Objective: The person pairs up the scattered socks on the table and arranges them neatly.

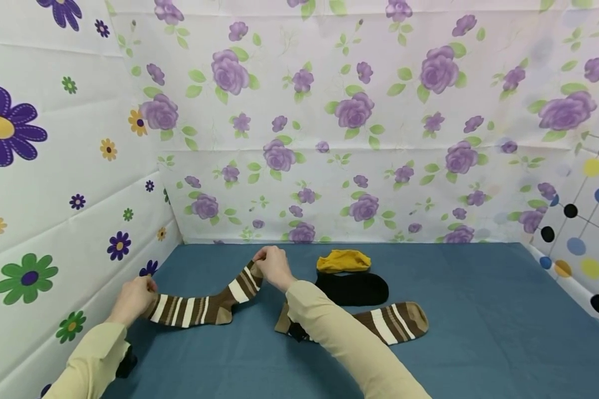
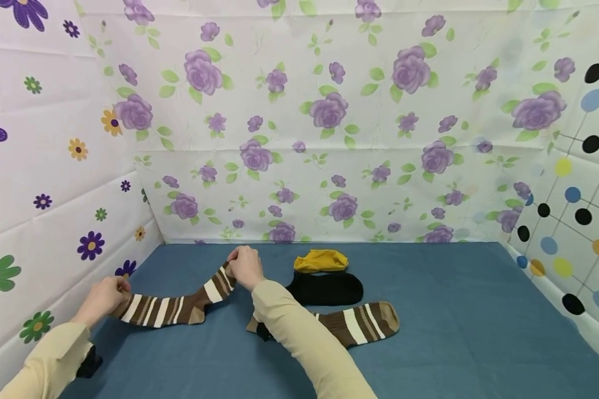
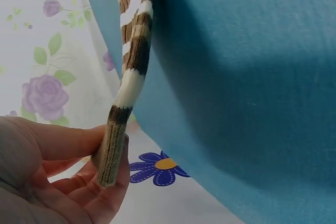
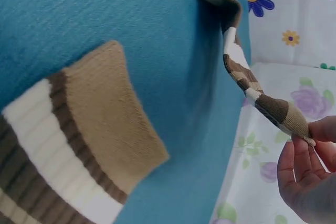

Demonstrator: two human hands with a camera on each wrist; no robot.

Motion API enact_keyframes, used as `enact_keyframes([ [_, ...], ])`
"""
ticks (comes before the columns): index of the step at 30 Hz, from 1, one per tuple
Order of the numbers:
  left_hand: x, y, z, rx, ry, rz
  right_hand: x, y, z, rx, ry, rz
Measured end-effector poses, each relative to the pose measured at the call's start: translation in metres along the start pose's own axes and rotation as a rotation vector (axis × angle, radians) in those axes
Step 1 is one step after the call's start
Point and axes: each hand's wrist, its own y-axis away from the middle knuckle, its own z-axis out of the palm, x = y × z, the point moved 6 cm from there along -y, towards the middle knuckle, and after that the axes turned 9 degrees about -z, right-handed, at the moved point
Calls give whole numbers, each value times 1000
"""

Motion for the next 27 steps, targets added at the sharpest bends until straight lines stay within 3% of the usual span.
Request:
enact_keyframes([
  [18,32,-8,-9,19,40,38,-7,-1,-44,55,-74,-11],
  [27,53,-13,-14,36,74,62,4,0,-65,95,-83,-71],
])
